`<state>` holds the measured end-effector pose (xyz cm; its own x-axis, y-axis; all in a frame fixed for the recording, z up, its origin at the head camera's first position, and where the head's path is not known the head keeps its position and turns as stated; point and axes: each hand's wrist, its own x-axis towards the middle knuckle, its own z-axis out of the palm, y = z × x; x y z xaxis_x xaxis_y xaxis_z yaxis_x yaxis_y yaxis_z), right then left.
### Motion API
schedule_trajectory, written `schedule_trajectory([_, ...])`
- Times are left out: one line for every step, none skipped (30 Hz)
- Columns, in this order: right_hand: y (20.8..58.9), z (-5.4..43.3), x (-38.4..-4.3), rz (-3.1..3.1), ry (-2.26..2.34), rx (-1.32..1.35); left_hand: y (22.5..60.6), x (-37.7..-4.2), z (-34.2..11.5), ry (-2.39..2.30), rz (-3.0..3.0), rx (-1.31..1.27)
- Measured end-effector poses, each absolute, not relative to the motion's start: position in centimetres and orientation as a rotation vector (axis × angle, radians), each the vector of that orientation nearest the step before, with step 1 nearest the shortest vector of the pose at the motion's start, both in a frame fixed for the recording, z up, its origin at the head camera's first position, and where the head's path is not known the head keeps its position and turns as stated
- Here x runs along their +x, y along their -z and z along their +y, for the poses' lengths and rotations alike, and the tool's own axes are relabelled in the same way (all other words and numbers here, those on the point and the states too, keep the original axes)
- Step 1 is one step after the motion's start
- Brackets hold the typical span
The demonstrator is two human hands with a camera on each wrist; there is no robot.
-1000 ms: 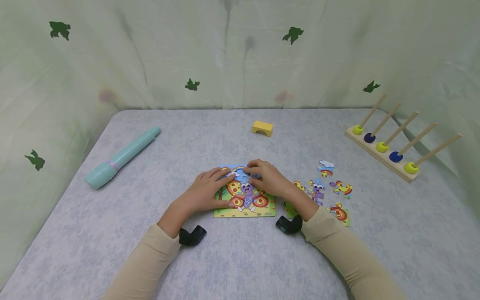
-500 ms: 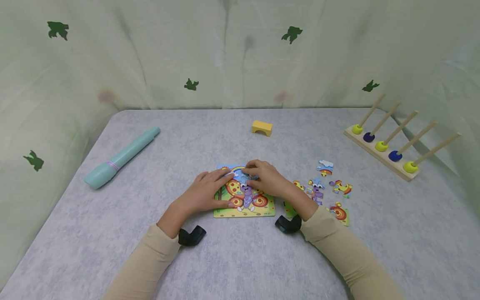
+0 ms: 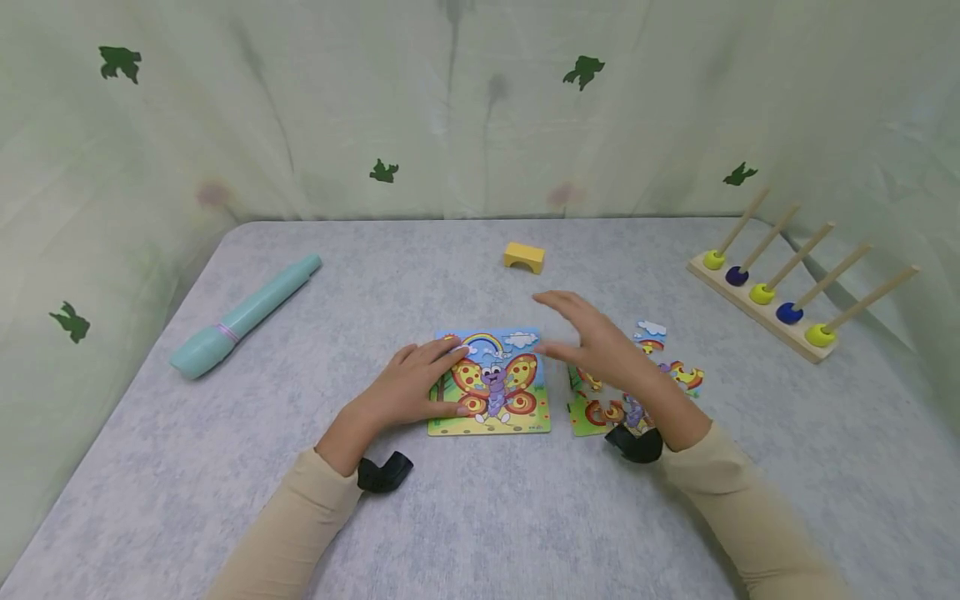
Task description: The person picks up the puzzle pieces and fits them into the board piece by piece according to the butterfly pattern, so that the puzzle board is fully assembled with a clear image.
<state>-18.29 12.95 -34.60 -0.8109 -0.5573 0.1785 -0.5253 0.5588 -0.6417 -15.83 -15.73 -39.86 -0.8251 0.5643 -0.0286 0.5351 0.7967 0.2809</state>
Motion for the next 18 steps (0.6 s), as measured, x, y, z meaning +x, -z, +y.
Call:
schedule_trajectory([34.4,13.8,-18.2,2.771,1.119,-0.944,39.9,-15.8,-15.7,-0.399,2.870,0.879])
schedule_trajectory([34.3,14.6,-18.0,2.810,1.134,-0.941,39.9,-15.8,-15.8,-0.401,2.867,0.874])
schedule_trajectory([34.2,15.4,-18.0,2.849,1.146,-0.934,39.9,-15.8,-15.8,-0.403,2.867,0.876])
schedule_trajectory([34.2,16.2,-17.9,2.883,1.158,-0.922,39.9,-15.8,-15.8,-0.404,2.866,0.873])
schedule_trajectory([34.3,17.0,-17.9,2.918,1.166,-0.915,40.0,-15.8,-15.8,-0.407,2.865,0.872])
schedule_trajectory([34.4,17.8,-18.0,2.944,1.173,-0.903,40.0,-15.9,-15.8,-0.406,2.865,0.874])
schedule_trajectory([34.5,18.5,-18.0,2.961,1.192,-0.880,40.0,-15.9,-15.8,-0.406,2.862,0.874])
schedule_trajectory([34.7,19.3,-18.0,2.983,1.199,-0.853,40.0,-15.9,-15.8,-0.405,2.862,0.873])
schedule_trajectory([34.9,19.9,-18.1,2.997,1.217,-0.818,40.0,-15.9,-15.8,-0.405,2.861,0.872])
schedule_trajectory([35.1,20.6,-18.1,3.007,1.234,-0.781,40.1,-15.9,-15.8,-0.404,2.860,0.871])
schedule_trajectory([35.4,21.2,-18.2,3.012,1.249,-0.733,40.0,-15.9,-15.8,-0.400,2.860,0.869])
schedule_trajectory([35.9,21.8,-18.4,3.013,1.268,-0.694,40.0,-15.9,-15.8,-0.399,2.860,0.870])
schedule_trajectory([36.5,22.4,-18.5,3.014,1.286,-0.649,40.0,-15.9,-15.8,-0.398,2.860,0.867])
schedule_trajectory([36.8,22.8,-18.5,3.011,1.291,-0.605,40.0,-15.9,-15.8,-0.398,2.860,0.864])
schedule_trajectory([37.1,23.1,-18.6,3.002,1.301,-0.566,39.9,-15.8,-15.8,-0.398,2.858,0.862])
schedule_trajectory([37.5,23.5,-18.7,2.995,1.301,-0.534,39.9,-15.8,-15.7,-0.399,2.859,0.863])
schedule_trajectory([37.8,23.7,-18.7,2.983,1.302,-0.502,39.9,-15.8,-15.7,-0.401,2.858,0.863])
schedule_trajectory([38.0,23.9,-18.8,2.976,1.299,-0.480,39.8,-15.8,-15.7,-0.404,2.859,0.862])
